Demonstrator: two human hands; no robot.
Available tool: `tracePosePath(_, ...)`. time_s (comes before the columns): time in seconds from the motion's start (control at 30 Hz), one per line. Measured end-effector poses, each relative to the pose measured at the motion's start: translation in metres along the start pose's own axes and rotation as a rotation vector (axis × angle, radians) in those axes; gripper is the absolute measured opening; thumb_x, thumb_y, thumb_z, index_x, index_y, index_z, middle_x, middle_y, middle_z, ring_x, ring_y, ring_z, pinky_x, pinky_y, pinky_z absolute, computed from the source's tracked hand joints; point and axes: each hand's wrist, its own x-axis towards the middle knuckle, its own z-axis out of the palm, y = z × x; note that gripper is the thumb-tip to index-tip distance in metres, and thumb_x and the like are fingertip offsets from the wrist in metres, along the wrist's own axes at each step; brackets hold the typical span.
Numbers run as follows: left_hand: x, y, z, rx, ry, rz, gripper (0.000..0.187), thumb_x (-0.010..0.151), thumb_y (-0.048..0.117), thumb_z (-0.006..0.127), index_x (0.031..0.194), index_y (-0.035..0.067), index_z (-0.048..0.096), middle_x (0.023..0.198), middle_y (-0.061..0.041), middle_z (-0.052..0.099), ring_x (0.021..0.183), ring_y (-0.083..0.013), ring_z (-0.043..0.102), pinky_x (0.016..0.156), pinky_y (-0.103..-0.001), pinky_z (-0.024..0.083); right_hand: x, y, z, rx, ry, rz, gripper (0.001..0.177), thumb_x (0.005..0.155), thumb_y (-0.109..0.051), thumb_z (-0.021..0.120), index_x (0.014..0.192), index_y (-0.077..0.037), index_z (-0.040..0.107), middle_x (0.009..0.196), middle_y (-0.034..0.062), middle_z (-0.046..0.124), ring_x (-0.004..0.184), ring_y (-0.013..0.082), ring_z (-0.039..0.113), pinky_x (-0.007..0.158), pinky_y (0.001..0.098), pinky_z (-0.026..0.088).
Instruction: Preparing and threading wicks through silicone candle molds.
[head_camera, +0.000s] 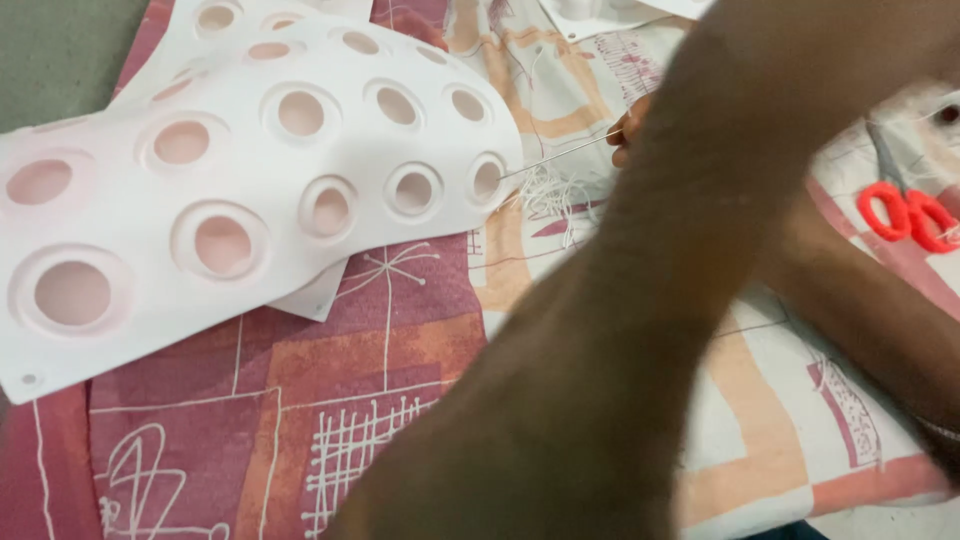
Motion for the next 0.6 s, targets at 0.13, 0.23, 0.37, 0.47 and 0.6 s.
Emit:
tracePosePath(0.13,0.022,-0.052,-0.022,0.073,0.026,0.044,0.078,0.083,0.030,0.075,0.150,0.006,0.043,0.153,-0.020,0.050,0.149,-0.0369,0.039,0.120,-0.050,0.032,0.004,-0.018,-0.016,0.126,0.099,-0.116,0.011,0.105,-0.004,0.063,0.114,0.002,0.067,0.109,0.0118,0.070,0.097,0.0150,0.066,0.084,0.0281,0.055)
tracePosePath(0.23,0.030,-0.074,-0.014,0.120,0.036,0.073,0.076,0.083,0.029,0.074,0.149,0.006,0.044,0.153,-0.020,0.050,0.148,-0.0371,0.039,0.120,-0.051,0.032,0.004,-0.027,-0.020,0.149,0.175,-0.168,0.007,0.105,-0.003,0.061,0.111,-0.001,0.065,0.113,0.0110,0.069,0.107,0.0172,0.070,0.094,0.0288,0.056)
tracePosePath(0.37,0.035,-0.101,-0.008,0.669,-0.007,0.062,0.060,0.080,0.010,0.070,0.137,0.004,0.055,0.141,-0.016,0.056,0.141,-0.0360,0.046,0.120,-0.052,0.029,0.005,-0.028,-0.019,0.174,0.264,-0.131,0.006,0.101,-0.005,0.061,0.106,-0.003,0.065,0.110,0.0117,0.071,0.099,0.0171,0.070,0.087,0.0301,0.058)
tracePosePath(0.47,0.034,-0.104,-0.008,0.732,-0.024,0.096,0.057,0.079,0.010,0.068,0.134,0.004,0.058,0.139,-0.017,0.057,0.139,-0.0358,0.047,0.119,-0.053,0.029,0.005,-0.028,-0.021,0.187,0.291,-0.121,0.006,0.101,-0.006,0.061,0.105,-0.003,0.065,0.108,0.0113,0.071,0.096,0.0162,0.070,0.084,0.0298,0.057)
tracePosePath(0.6,0.036,-0.101,-0.012,0.748,0.020,0.191,0.059,0.075,0.011,0.063,0.134,0.005,0.062,0.143,-0.016,0.057,0.138,-0.0357,0.046,0.117,-0.053,0.030,0.002,-0.026,-0.025,0.208,0.298,-0.120,0.006,0.103,-0.006,0.061,0.106,-0.002,0.065,0.105,0.0111,0.071,0.092,0.0146,0.068,0.080,0.0286,0.054)
